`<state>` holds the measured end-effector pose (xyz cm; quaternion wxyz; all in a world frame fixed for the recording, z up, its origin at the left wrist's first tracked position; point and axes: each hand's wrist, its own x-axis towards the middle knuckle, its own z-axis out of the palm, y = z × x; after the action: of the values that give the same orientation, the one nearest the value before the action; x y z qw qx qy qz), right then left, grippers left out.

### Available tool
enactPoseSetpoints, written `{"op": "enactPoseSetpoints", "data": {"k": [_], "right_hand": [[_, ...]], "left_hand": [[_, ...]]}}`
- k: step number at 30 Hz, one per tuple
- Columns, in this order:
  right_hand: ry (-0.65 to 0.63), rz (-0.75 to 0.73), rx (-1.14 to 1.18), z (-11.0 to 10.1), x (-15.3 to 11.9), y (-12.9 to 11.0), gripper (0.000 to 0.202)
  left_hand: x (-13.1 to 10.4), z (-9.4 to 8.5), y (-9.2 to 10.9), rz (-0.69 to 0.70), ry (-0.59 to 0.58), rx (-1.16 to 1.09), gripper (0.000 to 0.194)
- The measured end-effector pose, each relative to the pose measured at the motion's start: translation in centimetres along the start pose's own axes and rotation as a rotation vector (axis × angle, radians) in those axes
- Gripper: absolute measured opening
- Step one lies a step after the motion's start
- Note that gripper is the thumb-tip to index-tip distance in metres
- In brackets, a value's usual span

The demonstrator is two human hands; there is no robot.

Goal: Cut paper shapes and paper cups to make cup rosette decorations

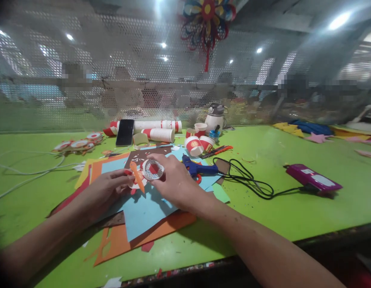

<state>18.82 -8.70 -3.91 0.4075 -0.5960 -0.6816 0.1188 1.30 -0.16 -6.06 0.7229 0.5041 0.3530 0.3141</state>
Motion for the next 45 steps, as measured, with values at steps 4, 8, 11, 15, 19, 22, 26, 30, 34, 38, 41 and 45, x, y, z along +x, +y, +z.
{"op": "enactPoseSetpoints", "data": {"k": [4, 8, 11, 15, 19, 22, 26, 30, 34, 38, 41, 45], "right_hand": [[0.005, -0.037, -0.152, 0.0, -0.3, -0.3, 0.053], [0.001, -0.046, -0.229, 0.0, -0.5, -0.6, 0.053], [0.000, -0.063, -0.245, 0.1, -0.5, -0.8, 0.053], [0.000, -0.075, -0.266, 0.1, -0.4, -0.9, 0.054], [0.008, -0.068, -0.271, 0.1, -0.4, -1.0, 0.055], [0.013, -0.057, -0.269, 0.1, -0.4, -1.1, 0.056], [0.030, -0.085, -0.262, 0.1, -0.5, -1.0, 0.058], [0.029, -0.094, -0.261, 0.1, -0.5, -1.0, 0.058], [0.025, -0.071, -0.266, 0.1, -0.5, -1.1, 0.057], [0.034, -0.079, -0.279, 0.1, -0.6, -1.1, 0.057], [0.032, -0.089, -0.278, 0.2, -0.6, -1.0, 0.056], [0.036, -0.085, -0.266, 0.2, -0.6, -1.0, 0.054]], "left_hand": [[0.1, 0.1, 0.0, 0.006, 0.017, -0.007, 0.015], [0.0, 0.1, -0.1, 0.005, 0.010, 0.001, 0.015], [0.1, 0.1, -0.2, 0.023, -0.024, 0.008, 0.013], [0.1, 0.2, -0.4, 0.029, -0.032, -0.014, 0.013], [-0.1, 0.2, -0.3, 0.010, -0.044, -0.035, 0.012], [-0.2, 0.3, -0.1, 0.005, -0.056, -0.043, 0.011], [-0.3, 0.4, 0.0, -0.010, -0.055, -0.052, 0.011], [-0.3, 0.3, -0.1, 0.009, -0.044, -0.060, 0.012], [-0.2, 0.3, -0.1, 0.016, -0.050, -0.077, 0.013], [-0.3, 0.4, 0.0, 0.031, -0.063, -0.085, 0.012], [-0.4, 0.4, 0.0, 0.032, -0.058, -0.085, 0.013], [-0.4, 0.4, 0.0, 0.023, -0.042, -0.083, 0.015]]}}
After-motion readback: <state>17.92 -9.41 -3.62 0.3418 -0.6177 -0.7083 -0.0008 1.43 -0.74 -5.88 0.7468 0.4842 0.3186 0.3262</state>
